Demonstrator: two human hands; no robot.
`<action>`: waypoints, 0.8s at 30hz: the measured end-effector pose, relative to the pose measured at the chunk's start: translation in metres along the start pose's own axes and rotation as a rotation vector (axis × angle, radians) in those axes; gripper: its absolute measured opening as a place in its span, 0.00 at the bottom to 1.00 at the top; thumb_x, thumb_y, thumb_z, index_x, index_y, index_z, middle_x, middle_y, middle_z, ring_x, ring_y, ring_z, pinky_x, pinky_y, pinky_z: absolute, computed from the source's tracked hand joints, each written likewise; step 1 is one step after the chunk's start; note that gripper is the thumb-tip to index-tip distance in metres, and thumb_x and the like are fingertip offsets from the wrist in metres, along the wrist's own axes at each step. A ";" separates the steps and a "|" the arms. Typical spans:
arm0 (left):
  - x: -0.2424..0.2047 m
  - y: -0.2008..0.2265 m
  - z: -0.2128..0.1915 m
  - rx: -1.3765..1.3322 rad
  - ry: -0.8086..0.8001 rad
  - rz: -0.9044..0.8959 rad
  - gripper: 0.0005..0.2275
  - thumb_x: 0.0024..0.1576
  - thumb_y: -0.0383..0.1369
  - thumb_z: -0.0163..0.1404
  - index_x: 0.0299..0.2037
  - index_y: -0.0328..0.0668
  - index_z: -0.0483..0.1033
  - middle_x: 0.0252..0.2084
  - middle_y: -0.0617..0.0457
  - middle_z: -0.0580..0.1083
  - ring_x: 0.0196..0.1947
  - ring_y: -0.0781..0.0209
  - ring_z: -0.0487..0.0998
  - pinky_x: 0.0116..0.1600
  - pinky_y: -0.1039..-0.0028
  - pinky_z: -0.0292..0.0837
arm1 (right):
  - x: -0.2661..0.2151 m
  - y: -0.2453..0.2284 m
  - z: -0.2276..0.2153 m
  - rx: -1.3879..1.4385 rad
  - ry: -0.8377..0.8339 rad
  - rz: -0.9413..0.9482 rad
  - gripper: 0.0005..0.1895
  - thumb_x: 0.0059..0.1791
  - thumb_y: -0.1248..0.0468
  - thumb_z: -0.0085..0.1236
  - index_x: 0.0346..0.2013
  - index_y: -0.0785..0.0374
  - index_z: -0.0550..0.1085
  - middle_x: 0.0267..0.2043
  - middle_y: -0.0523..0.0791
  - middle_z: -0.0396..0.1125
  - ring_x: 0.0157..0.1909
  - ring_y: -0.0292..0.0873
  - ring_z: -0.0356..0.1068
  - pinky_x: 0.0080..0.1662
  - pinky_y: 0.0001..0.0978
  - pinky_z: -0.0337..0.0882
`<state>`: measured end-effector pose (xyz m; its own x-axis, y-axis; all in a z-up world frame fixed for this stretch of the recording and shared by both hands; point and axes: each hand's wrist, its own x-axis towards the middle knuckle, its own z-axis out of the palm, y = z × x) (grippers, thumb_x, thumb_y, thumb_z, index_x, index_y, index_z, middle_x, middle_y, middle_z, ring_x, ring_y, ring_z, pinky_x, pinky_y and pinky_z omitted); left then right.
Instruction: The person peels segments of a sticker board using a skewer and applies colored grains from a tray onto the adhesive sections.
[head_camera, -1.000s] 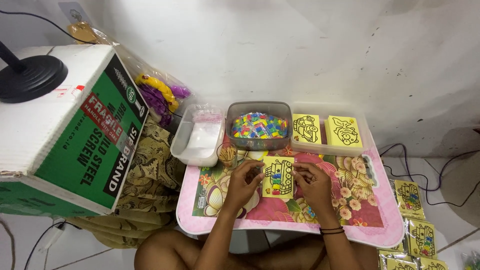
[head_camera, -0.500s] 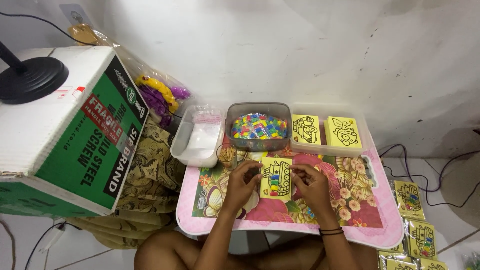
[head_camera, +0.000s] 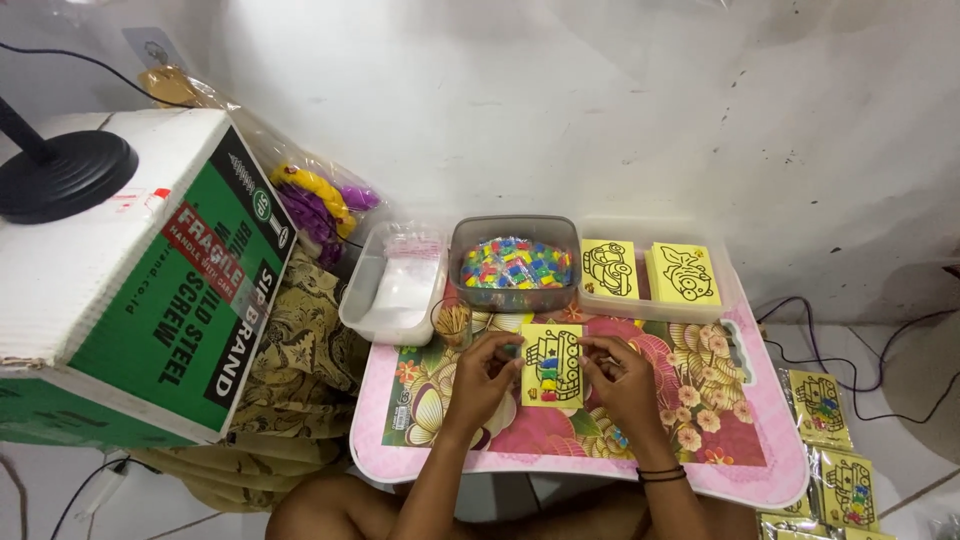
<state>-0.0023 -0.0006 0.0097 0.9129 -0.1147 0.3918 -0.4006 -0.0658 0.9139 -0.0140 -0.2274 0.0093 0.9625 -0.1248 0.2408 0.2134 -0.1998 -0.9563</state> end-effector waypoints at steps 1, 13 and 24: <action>-0.001 -0.003 0.000 0.001 0.001 0.000 0.12 0.55 0.21 0.57 0.49 0.38 0.82 0.47 0.45 0.79 0.40 0.55 0.80 0.44 0.64 0.76 | -0.002 -0.005 0.001 0.001 -0.001 0.000 0.13 0.47 0.73 0.62 0.46 0.66 0.82 0.41 0.52 0.73 0.41 0.43 0.73 0.40 0.32 0.78; -0.001 -0.003 0.000 0.012 -0.016 0.009 0.12 0.55 0.22 0.58 0.49 0.37 0.81 0.47 0.44 0.78 0.37 0.52 0.80 0.40 0.64 0.75 | -0.001 -0.018 0.003 0.020 0.051 -0.013 0.14 0.48 0.74 0.59 0.49 0.68 0.80 0.45 0.53 0.73 0.46 0.46 0.76 0.46 0.34 0.78; 0.003 0.006 -0.003 0.020 -0.084 -0.126 0.16 0.61 0.28 0.52 0.59 0.44 0.76 0.38 0.42 0.77 0.30 0.55 0.80 0.34 0.68 0.75 | 0.000 -0.010 0.000 0.216 0.174 0.010 0.16 0.49 0.74 0.60 0.51 0.68 0.79 0.35 0.46 0.72 0.39 0.34 0.71 0.43 0.27 0.76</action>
<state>-0.0015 0.0013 0.0172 0.9466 -0.1864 0.2632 -0.2855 -0.1048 0.9526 -0.0164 -0.2250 0.0186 0.9254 -0.2946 0.2385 0.2532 0.0122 -0.9673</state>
